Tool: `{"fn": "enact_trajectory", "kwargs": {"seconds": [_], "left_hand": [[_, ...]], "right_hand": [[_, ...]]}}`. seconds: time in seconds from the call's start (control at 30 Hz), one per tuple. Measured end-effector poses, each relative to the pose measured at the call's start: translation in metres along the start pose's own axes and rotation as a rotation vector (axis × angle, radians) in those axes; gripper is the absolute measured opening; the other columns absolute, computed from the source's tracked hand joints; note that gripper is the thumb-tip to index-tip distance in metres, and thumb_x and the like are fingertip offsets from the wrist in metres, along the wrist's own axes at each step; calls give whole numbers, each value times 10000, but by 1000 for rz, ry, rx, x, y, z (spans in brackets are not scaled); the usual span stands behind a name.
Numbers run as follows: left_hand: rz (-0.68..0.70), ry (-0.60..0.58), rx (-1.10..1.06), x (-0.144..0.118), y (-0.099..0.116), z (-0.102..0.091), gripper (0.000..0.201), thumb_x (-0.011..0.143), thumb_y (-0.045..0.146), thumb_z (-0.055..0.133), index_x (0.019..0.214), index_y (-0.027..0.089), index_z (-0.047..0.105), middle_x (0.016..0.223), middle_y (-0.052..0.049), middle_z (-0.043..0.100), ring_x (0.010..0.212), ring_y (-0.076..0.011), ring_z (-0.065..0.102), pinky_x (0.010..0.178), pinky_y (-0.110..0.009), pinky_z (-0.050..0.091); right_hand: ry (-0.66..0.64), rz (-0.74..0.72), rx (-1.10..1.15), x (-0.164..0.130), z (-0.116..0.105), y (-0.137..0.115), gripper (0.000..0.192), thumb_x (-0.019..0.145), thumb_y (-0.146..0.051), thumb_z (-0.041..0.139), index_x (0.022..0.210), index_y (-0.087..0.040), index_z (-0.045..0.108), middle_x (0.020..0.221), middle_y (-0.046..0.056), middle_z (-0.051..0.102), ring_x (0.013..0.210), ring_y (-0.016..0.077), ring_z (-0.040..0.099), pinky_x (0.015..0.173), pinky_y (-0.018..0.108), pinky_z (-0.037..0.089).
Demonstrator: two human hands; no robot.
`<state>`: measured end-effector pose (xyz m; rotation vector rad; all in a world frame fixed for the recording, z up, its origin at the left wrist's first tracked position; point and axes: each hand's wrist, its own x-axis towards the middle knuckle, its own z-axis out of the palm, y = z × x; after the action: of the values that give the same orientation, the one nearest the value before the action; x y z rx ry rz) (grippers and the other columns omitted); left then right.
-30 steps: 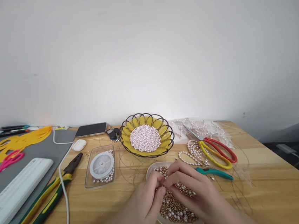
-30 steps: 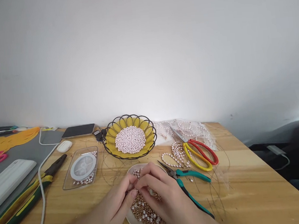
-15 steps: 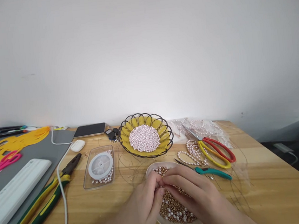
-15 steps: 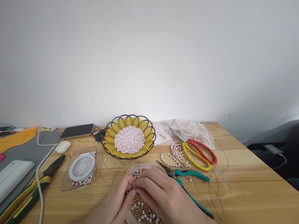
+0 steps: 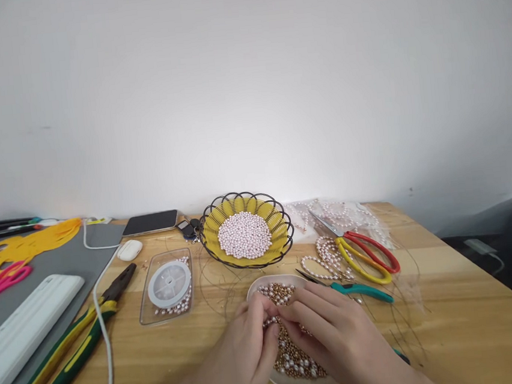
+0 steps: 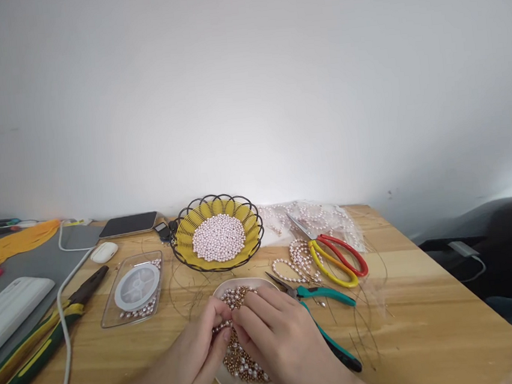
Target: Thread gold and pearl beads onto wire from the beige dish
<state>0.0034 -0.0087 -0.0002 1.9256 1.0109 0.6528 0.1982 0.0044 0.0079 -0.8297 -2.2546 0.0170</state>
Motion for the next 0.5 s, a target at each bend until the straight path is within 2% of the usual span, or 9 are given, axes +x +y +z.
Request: {"fn": "enact_trajectory", "kwargs": {"seconds": [0.2,0.33,0.5], "left_hand": [[-12,11,96,2,2,-4,131,1029,220,316,969,221,433,944,-85,624,949,-286,574,797,-424,469],[4,11,130,5,4,-6,157,1038,224,304,979,219,449,931,-75,627,960,-287,577,814,-426,463],[107,9,176,6,-1,-2,232,1050,202,264,909,216,448,864,-44,620,874,-249,604,937,-476,405]], "right_hand": [[4,-24,-52,2,2,0,272,979,-43,496,752,-174,567,672,10,562,634,164,445,587,289,358],[-1,-15,-38,1,4,1,269,974,-40,487,755,-185,542,681,5,555,633,160,446,592,288,357],[13,4,-11,1,6,2,278,972,-34,471,755,-197,529,671,0,546,623,157,459,591,282,374]]}}
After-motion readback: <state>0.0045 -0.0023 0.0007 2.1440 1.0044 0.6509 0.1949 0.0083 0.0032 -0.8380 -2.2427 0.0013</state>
